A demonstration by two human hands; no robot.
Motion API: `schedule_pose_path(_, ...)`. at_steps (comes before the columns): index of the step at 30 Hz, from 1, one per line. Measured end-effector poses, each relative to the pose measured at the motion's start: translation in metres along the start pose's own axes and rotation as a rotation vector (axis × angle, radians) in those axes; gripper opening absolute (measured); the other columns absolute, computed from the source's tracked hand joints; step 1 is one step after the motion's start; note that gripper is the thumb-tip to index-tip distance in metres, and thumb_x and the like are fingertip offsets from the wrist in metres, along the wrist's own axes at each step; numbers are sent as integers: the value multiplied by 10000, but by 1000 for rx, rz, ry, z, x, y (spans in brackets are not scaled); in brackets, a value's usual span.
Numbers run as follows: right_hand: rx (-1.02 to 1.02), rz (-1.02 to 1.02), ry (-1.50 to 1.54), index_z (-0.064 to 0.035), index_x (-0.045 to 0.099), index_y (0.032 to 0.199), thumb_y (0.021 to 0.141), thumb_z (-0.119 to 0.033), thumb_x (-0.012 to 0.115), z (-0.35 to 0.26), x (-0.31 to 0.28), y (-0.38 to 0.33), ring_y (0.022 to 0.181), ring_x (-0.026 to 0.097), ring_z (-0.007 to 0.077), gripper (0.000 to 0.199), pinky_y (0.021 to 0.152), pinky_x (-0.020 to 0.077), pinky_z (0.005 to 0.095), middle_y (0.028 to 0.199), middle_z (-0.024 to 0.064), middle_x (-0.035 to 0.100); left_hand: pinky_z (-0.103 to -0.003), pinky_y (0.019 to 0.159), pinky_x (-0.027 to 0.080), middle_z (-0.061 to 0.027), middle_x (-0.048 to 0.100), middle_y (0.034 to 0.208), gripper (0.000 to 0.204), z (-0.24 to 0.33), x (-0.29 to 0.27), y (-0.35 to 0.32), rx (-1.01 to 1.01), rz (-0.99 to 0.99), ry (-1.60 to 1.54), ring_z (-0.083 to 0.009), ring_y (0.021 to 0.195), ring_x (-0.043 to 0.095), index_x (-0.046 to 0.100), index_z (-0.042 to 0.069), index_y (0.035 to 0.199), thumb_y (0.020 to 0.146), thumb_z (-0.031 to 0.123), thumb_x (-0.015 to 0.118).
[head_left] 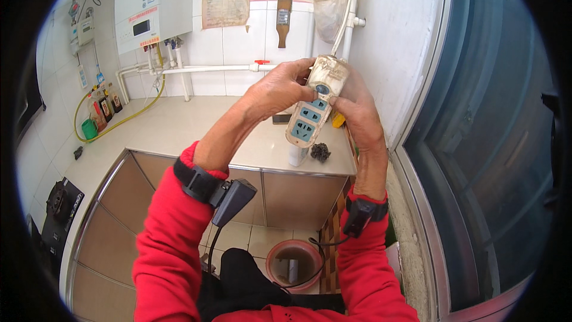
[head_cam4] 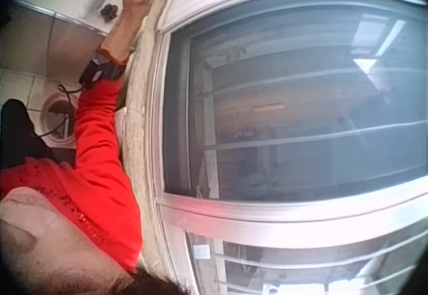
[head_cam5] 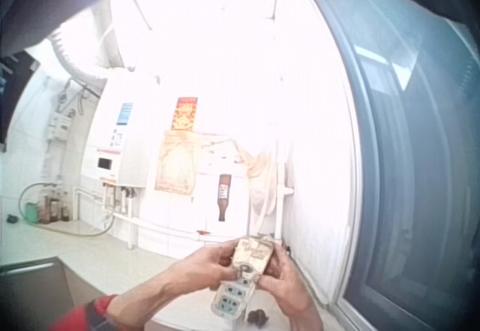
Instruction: The person cleans a power strip by wiping it with a blue cloth, spraying it with a cleaning solution, and scrubbing it with a steel wool pad. The person also wipes a table and moves a stool during the process.
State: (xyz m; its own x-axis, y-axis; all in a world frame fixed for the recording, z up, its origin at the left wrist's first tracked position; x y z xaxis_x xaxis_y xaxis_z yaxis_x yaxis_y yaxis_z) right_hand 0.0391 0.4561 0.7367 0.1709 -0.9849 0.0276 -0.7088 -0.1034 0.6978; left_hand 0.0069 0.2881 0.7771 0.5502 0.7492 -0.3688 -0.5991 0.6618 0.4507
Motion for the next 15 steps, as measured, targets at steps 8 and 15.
schedule_pose_path(8,7,-13,40,39,211,1484,844,15,621,0,4,0,1238,515,218,760,1034,428,328,1364,168,504,-325,1012,444,-124,612,1223,572,-2,-8,2,-28,-21,38,-200,1123,583,490,-51,1345,781,-58,589)
schedule_pose_path(15,5,-43,25,40,197,1486,843,50,590,-1,4,1,1228,524,215,753,1025,435,315,1369,175,498,-308,955,473,-122,637,1152,486,-11,-3,5,-44,79,184,-178,1065,600,536,-64,1279,799,-28,608)
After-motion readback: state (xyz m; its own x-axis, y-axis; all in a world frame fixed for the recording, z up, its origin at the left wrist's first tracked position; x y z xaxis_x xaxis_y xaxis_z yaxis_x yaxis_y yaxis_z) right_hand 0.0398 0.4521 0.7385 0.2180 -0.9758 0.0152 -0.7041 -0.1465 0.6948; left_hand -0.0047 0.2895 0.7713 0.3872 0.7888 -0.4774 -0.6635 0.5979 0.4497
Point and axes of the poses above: each hand's wrist, its own y-axis towards the middle knuckle, its own x-axis out of the palm, z = x × y, the point moved 2 cm from there along y, towards the middle knuckle
